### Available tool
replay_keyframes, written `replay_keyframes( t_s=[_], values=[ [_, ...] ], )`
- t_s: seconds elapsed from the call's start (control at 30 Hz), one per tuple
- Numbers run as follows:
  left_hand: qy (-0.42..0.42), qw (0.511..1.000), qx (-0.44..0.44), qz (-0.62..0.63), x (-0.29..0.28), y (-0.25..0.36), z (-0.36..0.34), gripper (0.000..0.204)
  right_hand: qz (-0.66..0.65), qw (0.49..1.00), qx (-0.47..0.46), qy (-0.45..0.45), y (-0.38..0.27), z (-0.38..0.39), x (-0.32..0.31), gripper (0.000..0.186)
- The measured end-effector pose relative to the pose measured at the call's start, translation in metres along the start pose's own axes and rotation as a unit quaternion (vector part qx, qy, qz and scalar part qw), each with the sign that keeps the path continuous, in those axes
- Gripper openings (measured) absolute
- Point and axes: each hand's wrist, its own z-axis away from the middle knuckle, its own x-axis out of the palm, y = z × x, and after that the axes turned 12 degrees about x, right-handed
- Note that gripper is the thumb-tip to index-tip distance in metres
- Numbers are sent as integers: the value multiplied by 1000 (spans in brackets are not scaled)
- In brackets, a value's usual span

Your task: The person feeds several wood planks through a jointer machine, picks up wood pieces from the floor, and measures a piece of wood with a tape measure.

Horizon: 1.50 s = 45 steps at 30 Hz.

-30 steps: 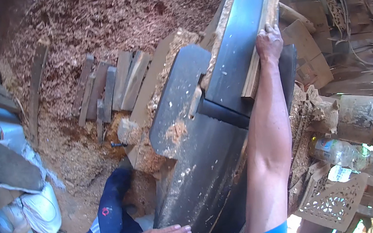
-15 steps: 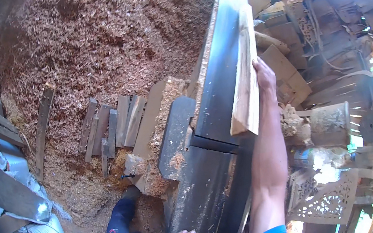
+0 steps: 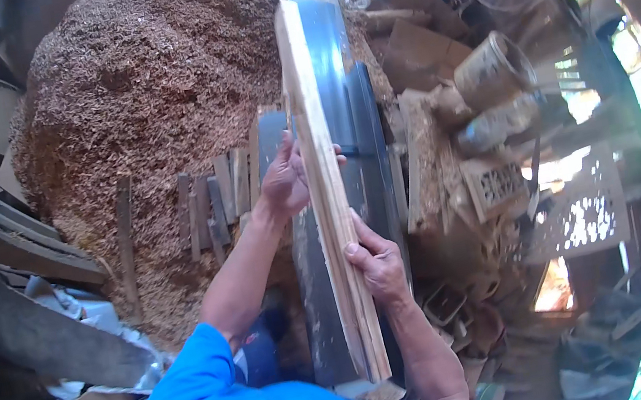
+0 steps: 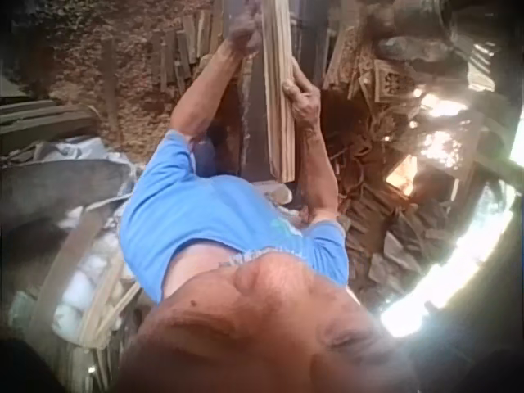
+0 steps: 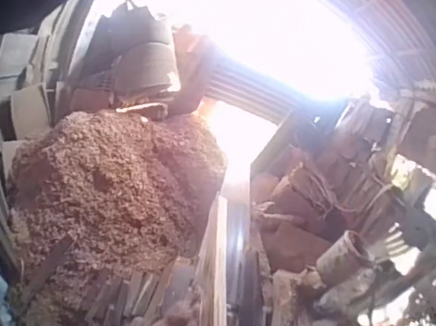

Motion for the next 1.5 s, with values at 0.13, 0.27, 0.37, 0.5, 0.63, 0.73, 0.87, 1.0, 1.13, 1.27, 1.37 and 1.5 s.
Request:
replay_keyframes(
  t_s=[0.13, 0.27, 0.37, 0.5, 0.63, 0.73, 0.87, 1.0, 1.13, 1.27, 1.37, 1.5],
  values=[
    [-36, 996, 8, 75, 24, -31, 83, 61, 80, 996, -22, -7, 21, 94, 19, 63],
    [-18, 999, 25, 37, 68, -55, 138, 77, 194, 973, -123, 29, 50, 155, 17, 61],
    [7, 957, 115, -267, 70, -33, 177, 56, 265, 945, -175, 78, 74, 197, 17, 52],
    [-37, 930, 42, -364, 21, 77, 189, 69, 251, 944, -163, 139, 140, 273, -6, 46],
    [-58, 905, 0, -422, 69, 121, 200, 86, 230, 928, -52, 289, 275, 386, -50, 41],
    [-102, 821, -20, -561, 82, 111, 233, 73, 301, 838, 188, 415, 424, 498, -39, 37],
    [-166, 757, -134, -618, 113, 58, 287, 68, 266, 796, 432, 331, 501, 589, 12, 32],
    [-127, 730, -301, -600, 116, -39, 344, 71, 281, 787, 527, 158, 561, 659, 83, 33],
    [-157, 672, -522, -502, 109, -112, 371, 86, 163, 770, 539, 299, 549, 630, 126, 37],
    [-217, 580, -662, -422, 119, -166, 377, 80, 59, 742, 524, 415, 524, 596, 169, 40],
    [-258, 509, -733, -371, 95, -179, 380, 76, 5, 726, 524, 445, 517, 582, 235, 39],
    [-260, 422, -790, -361, 69, -176, 377, 70, -68, 699, 559, 440, 501, 548, 252, 40]
  ],
)
